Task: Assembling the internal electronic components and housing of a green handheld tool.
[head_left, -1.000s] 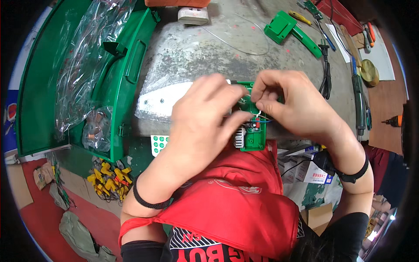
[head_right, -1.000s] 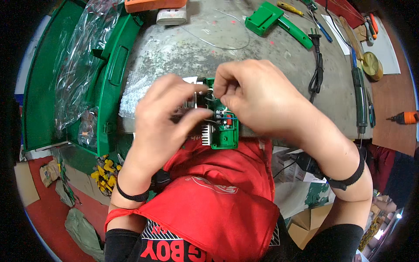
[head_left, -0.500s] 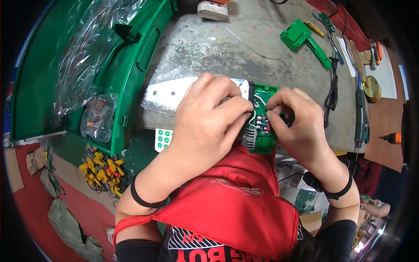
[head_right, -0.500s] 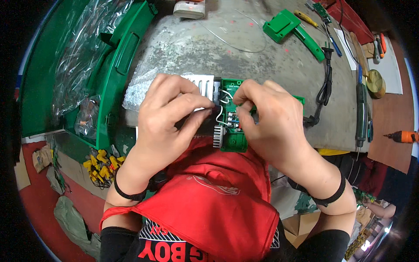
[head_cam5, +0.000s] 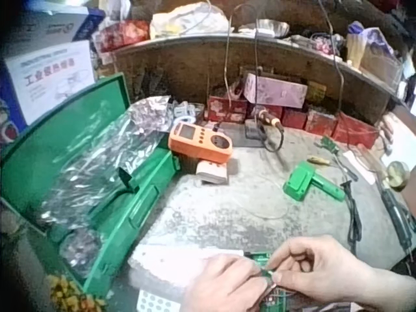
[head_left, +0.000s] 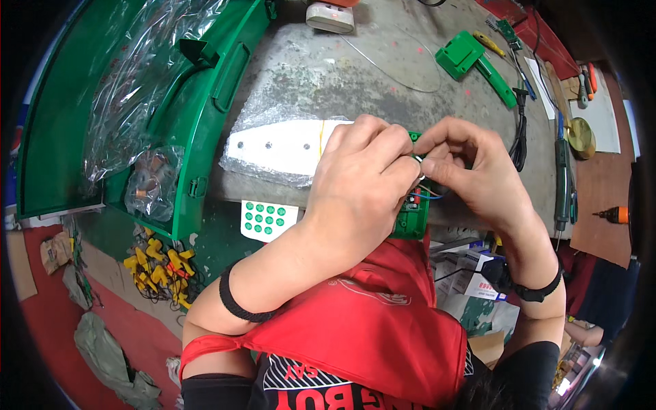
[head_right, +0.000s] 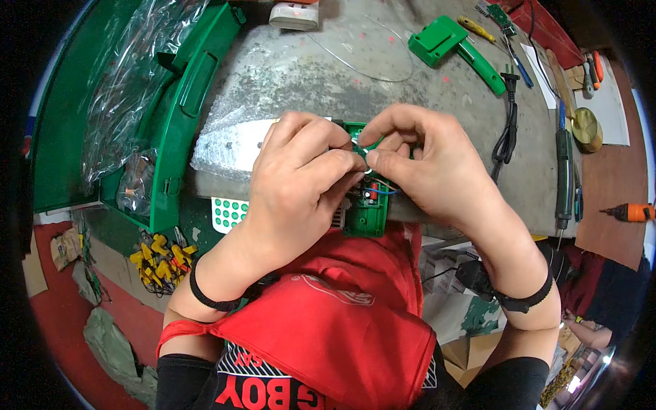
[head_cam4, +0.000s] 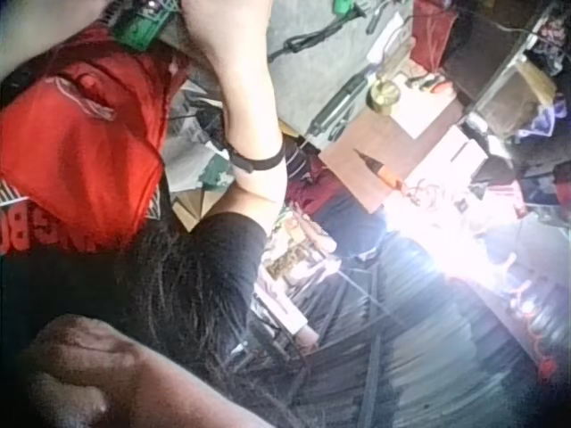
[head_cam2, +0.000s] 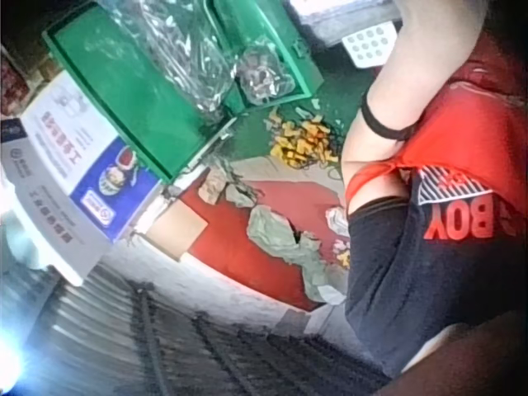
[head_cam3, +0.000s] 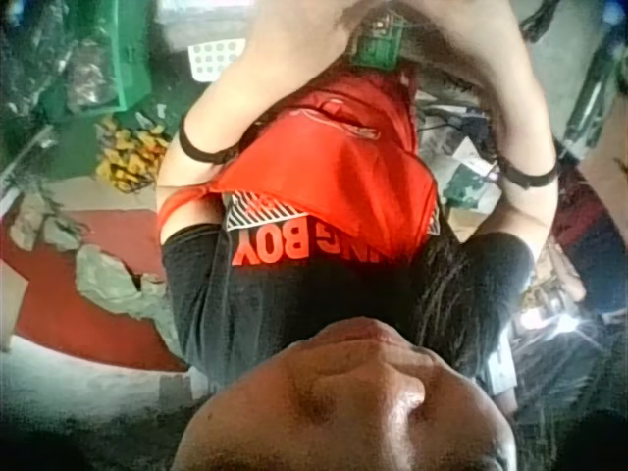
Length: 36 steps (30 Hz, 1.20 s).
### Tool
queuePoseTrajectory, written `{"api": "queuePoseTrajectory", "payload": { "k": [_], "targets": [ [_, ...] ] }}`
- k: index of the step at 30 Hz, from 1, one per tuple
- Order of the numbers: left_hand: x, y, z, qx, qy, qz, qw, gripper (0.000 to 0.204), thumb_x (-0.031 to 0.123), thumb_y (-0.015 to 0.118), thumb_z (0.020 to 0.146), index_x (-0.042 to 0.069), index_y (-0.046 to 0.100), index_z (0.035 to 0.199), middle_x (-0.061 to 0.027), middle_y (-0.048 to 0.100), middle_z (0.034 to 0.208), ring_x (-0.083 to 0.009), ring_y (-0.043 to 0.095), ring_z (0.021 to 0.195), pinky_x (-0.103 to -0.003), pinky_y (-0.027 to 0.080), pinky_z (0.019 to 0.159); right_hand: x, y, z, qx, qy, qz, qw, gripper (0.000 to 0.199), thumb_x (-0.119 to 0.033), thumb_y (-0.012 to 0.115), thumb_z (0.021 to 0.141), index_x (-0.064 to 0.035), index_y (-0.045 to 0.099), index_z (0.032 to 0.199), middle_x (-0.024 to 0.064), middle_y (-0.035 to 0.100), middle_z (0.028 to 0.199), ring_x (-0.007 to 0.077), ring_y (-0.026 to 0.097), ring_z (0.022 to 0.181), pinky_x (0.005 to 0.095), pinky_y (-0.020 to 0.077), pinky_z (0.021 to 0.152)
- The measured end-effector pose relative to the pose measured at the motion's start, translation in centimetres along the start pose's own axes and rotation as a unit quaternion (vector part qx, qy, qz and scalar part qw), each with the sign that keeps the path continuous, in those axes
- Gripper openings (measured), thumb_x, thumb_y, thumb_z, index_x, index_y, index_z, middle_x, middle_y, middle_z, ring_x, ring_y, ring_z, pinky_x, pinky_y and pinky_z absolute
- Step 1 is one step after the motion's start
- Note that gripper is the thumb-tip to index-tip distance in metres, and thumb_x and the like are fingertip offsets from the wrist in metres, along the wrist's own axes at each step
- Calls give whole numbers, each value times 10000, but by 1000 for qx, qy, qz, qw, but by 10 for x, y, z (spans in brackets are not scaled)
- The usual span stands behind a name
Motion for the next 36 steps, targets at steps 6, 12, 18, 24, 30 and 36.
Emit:
{"api": "queuePoseTrajectory", "payload": {
  "k": [6,12,18,24,30,36],
  "targets": [
    [-13,0,6,-35,-33,-60,997,160,14,754,680,48,675,814,-71,604,884,-292,549,902,-381,466,756,-22,0,-3,-91,-105,-169,976,136,-72,704,843,-7,689,962,58,638,743,123,571,701,279,468,650],
    [-13,0,6,-39,-34,-62,997,143,14,754,687,50,682,806,-68,608,883,-286,549,911,-376,467,762,-18,5,6,-132,-85,-162,974,140,-74,714,833,-7,682,951,50,644,744,101,573,706,270,467,647],
    [-14,-1,6,-43,-45,-67,996,146,2,746,675,49,674,793,-65,608,882,-280,553,922,-371,468,760,-14,5,12,-161,-34,-110,980,105,-35,704,833,3,673,926,12,639,749,47,572,735,215,474,660],
    [-1,3,9,-62,12,-39,997,140,-9,730,677,47,662,786,-71,610,876,-281,559,919,-372,469,763,-8,3,16,-147,-13,-19,989,112,-17,695,832,-9,666,940,-16,621,785,40,560,729,204,471,669],
    [-17,-12,15,-45,-31,-42,998,123,3,721,694,44,658,791,-76,608,859,-283,562,907,-374,468,765,-23,5,13,-164,-78,-93,979,135,-48,712,836,-6,675,958,-6,637,786,49,552,723,223,464,662],
    [-19,-10,14,-57,-32,-54,996,127,5,722,700,44,654,801,-79,608,865,-290,559,908,-379,465,769,0,14,19,-225,43,17,973,121,-51,701,852,7,682,957,2,646,767,61,581,732,236,484,676]
  ]
}}
Point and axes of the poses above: each hand's wrist, its own z-axis towards the middle knuckle, its own y-axis out of the palm, x = y × z, the point moved 9 cm from there along z, towards the middle knuckle
